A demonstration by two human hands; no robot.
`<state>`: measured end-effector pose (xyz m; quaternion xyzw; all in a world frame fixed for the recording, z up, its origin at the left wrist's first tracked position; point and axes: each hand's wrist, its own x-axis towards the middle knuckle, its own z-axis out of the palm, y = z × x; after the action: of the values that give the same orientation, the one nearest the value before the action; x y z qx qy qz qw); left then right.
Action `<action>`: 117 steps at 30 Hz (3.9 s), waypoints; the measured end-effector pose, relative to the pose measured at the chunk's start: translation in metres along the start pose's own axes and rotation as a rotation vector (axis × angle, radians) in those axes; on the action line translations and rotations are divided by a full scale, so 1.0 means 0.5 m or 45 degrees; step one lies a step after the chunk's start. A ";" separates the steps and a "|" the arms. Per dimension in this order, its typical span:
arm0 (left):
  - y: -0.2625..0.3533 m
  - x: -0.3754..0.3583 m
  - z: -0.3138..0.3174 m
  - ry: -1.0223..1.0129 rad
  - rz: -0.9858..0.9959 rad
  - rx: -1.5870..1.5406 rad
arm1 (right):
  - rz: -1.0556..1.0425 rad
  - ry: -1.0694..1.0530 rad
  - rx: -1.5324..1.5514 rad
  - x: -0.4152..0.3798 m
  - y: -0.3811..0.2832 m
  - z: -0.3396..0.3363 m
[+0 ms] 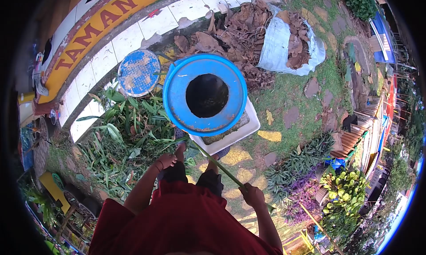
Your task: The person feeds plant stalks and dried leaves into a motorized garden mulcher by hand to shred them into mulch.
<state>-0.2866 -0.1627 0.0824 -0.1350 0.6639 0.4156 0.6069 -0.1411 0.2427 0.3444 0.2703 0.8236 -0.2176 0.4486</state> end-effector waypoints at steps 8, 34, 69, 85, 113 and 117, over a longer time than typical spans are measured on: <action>-0.086 -0.002 -0.015 0.031 -0.065 -0.036 | 0.012 -0.036 -0.048 0.001 -0.002 0.003; 0.057 -0.063 0.033 -0.046 -0.125 0.397 | 0.295 -0.093 0.445 0.014 0.284 0.217; -0.161 0.057 0.334 -0.456 -0.528 1.234 | -0.011 0.000 1.028 0.905 0.518 0.575; -0.153 0.115 0.348 -0.017 -0.436 1.762 | -0.552 0.454 0.829 1.294 0.268 0.606; -0.120 0.134 0.336 -0.163 -0.493 1.751 | -0.208 0.207 0.808 1.254 0.309 0.548; -0.101 0.130 0.356 -0.113 -0.473 1.738 | -0.286 0.230 0.727 1.272 0.345 0.526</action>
<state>-0.1435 -0.0453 0.0176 0.1816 0.7169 -0.1986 0.6432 -0.1543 0.3746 -0.3528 0.3110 0.7903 -0.4634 0.2528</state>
